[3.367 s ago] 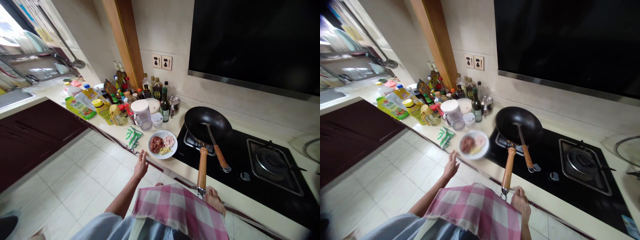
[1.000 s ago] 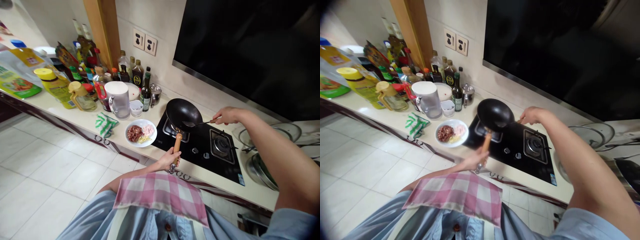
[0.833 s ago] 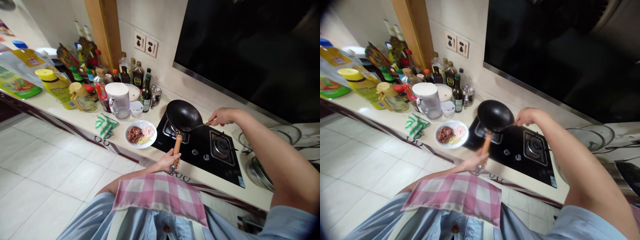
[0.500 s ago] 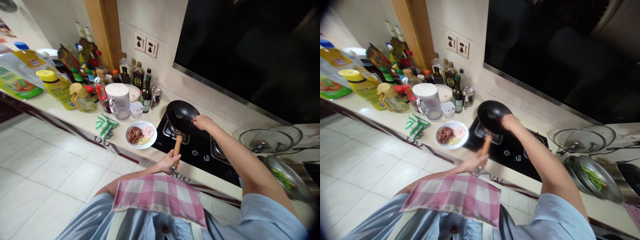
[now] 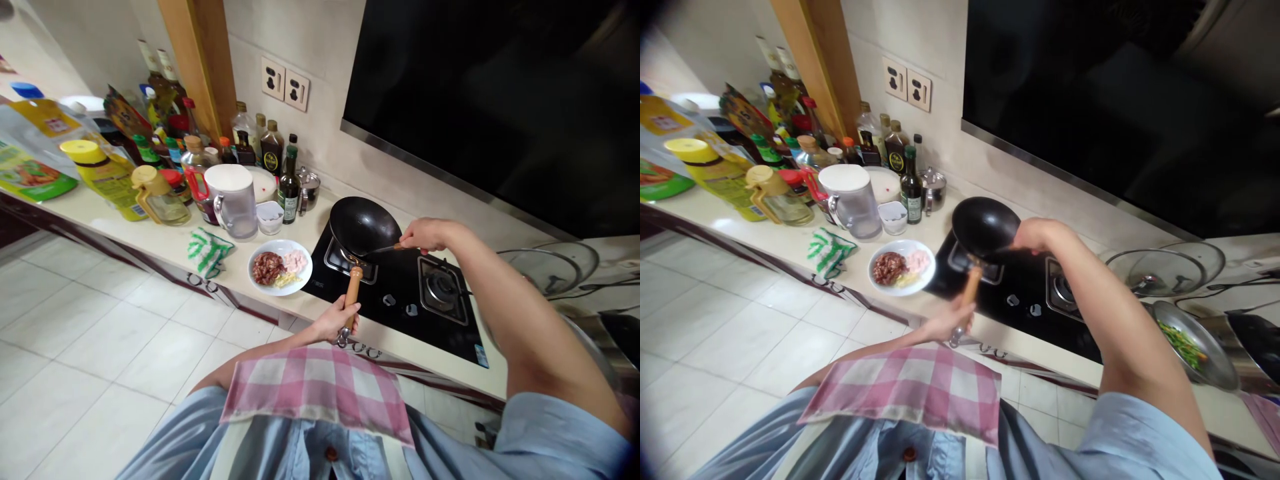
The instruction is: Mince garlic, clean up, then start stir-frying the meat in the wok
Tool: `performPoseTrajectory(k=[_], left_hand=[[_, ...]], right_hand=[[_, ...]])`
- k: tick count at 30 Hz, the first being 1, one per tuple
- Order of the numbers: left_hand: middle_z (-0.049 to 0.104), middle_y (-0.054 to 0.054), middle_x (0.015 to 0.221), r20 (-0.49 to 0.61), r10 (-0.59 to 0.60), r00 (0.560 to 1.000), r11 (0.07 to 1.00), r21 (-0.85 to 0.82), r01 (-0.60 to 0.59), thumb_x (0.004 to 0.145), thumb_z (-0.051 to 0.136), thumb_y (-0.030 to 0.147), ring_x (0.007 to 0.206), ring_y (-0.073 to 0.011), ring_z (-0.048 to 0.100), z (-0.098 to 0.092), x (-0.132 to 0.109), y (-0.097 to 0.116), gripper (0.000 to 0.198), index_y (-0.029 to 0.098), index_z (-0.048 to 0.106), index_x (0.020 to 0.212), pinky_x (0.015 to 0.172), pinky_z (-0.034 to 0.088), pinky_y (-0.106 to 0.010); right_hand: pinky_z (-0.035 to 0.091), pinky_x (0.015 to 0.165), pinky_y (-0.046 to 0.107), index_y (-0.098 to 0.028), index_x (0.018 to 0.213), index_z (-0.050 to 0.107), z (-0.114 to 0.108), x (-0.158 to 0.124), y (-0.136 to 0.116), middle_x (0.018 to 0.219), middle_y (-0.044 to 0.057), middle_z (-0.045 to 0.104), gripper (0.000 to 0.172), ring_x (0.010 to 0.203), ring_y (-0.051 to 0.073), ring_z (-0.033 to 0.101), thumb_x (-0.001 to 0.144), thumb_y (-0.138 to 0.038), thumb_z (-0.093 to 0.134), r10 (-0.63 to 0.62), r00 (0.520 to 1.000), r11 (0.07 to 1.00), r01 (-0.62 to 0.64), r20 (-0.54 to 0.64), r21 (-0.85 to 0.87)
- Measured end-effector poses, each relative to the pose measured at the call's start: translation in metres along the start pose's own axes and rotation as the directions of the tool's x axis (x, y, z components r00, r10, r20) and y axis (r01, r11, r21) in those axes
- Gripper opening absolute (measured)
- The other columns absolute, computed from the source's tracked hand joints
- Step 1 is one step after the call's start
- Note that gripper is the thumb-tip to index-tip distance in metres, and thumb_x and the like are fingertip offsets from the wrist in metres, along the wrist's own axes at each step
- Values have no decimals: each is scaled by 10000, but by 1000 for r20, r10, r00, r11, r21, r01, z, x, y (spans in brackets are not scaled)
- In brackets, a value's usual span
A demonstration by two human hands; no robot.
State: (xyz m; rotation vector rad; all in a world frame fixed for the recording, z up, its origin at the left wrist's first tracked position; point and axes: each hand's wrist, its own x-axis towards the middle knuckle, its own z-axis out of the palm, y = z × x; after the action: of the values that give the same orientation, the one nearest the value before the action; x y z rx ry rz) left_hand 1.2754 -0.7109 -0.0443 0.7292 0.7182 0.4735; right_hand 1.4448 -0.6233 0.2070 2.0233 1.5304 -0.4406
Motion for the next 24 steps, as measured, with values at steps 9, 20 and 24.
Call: performPoseTrajectory(k=[9, 20, 24], left_hand=[[615, 33, 747, 10, -93, 996, 995, -37, 93, 770, 749, 522, 546, -142, 628, 0, -9, 9, 596, 222, 380, 1130, 537, 549, -314], [494, 90, 643, -3, -44, 999, 997, 61, 44, 756, 764, 368, 468, -78, 507, 2, -12, 8, 489, 223, 358, 987, 463, 449, -215], [485, 95, 627, -13, -37, 999, 997, 66, 37, 761, 753, 385, 456, -70, 484, 0, -13, 5, 479, 221, 367, 991, 463, 439, -210]], right_hand=[[442, 582, 284, -171, 827, 750, 8, 6, 3, 651, 78, 648, 178, 615, 197, 636, 827, -326, 662, 21, 999, 1000, -21, -25, -11], [475, 711, 305, -166, 1098, 740, 49, 69, -12, 1108, 167, 698, 332, 961, 260, 667, 906, -306, 507, 16, 951, 999, -6, -308, 34], [483, 678, 334, -161, 895, 775, 40, 61, 5, 863, 163, 709, 204, 819, 272, 676, 802, -304, 663, 20, 961, 998, -5, -275, 55]])
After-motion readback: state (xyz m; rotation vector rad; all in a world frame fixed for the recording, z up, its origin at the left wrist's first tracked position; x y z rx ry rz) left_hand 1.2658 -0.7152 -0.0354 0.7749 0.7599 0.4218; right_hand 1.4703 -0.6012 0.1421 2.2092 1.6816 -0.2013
